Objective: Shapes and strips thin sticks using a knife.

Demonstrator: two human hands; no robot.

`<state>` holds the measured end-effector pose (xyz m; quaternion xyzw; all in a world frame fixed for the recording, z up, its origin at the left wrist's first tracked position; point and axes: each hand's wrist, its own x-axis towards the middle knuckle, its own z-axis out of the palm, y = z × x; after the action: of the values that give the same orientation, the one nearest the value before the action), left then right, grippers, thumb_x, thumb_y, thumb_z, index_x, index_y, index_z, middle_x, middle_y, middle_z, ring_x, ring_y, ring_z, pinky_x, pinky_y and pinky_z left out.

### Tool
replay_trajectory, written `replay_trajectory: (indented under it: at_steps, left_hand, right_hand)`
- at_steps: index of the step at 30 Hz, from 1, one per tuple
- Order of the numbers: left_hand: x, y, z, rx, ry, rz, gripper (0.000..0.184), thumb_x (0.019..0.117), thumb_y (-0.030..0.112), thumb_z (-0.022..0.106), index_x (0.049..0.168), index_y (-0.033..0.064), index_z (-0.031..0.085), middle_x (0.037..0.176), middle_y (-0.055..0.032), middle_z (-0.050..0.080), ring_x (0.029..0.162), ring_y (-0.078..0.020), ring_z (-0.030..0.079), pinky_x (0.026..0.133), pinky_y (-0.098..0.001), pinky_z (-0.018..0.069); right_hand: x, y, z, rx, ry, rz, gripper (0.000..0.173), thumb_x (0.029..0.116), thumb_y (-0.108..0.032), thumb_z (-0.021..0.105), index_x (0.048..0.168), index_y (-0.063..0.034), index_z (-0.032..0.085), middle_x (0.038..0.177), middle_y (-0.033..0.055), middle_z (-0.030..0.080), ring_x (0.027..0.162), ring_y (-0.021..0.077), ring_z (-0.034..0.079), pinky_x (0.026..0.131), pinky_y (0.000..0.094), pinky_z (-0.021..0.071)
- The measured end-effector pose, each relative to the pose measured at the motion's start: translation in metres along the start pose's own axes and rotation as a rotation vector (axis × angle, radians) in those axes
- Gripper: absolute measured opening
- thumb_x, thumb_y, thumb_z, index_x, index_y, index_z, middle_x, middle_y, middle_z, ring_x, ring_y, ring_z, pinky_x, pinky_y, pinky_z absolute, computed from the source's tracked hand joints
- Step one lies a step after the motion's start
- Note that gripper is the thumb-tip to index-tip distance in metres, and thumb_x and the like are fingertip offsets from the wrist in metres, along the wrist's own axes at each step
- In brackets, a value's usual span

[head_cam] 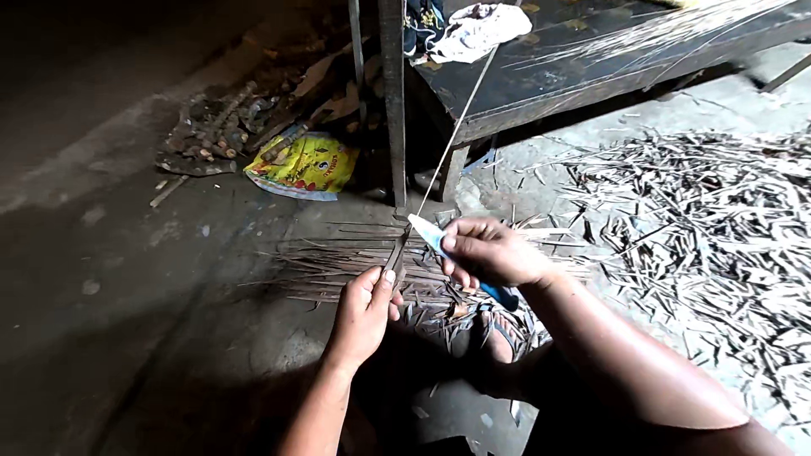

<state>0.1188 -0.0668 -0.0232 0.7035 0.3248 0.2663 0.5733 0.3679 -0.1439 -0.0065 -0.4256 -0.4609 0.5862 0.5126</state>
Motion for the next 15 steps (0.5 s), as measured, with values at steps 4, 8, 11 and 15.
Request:
replay_trajectory:
  at_steps: [4,8,11,15]
  left_hand:
    - [-0.001,-0.007,0.004,0.153,0.079,0.079,0.027,0.1059,0.012,0.046,0.090,0.0058,0.066,0.069,0.0031,0.066,0.055,-0.0062,0.063,0.053,-0.0222,0.0557]
    - [-0.001,-0.009,0.005,0.195,0.114,0.119,0.023,0.1041,0.009,0.048,0.093,0.0048,0.069,0.074,0.0018,0.069,0.057,-0.0055,0.063,0.054,-0.0224,0.0555]
    - [-0.002,-0.009,0.006,0.211,0.109,0.130,0.025,0.1050,0.010,0.048,0.093,0.0048,0.068,0.073,0.0017,0.068,0.057,-0.0055,0.063,0.053,-0.0216,0.0558]
    - [-0.003,-0.008,0.007,0.201,0.109,0.123,0.025,0.1050,0.009,0.048,0.091,0.0053,0.068,0.071,0.0024,0.067,0.056,-0.0056,0.063,0.052,-0.0214,0.0559]
  right_hand:
    - [-0.003,0.008,0.029,0.059,-0.160,0.161,0.024,0.1086,-0.023,0.048,0.100,-0.0052,0.062,0.077,0.0063,0.070,0.055,0.0117,0.065,0.050,0.0254,0.0541]
    - [-0.003,0.015,0.044,0.125,-0.183,0.236,0.024,0.1086,-0.022,0.049,0.099,-0.0049,0.061,0.076,0.0066,0.070,0.055,0.0115,0.065,0.049,0.0245,0.0538]
    - [-0.001,0.019,0.048,0.153,-0.156,0.261,0.024,0.1086,-0.023,0.049,0.098,-0.0044,0.061,0.076,0.0071,0.070,0.055,0.0117,0.065,0.049,0.0242,0.0536]
    - [0.001,0.020,0.051,0.180,-0.121,0.260,0.024,0.1082,-0.021,0.050,0.097,-0.0042,0.062,0.076,0.0066,0.070,0.054,0.0110,0.064,0.048,0.0239,0.0534]
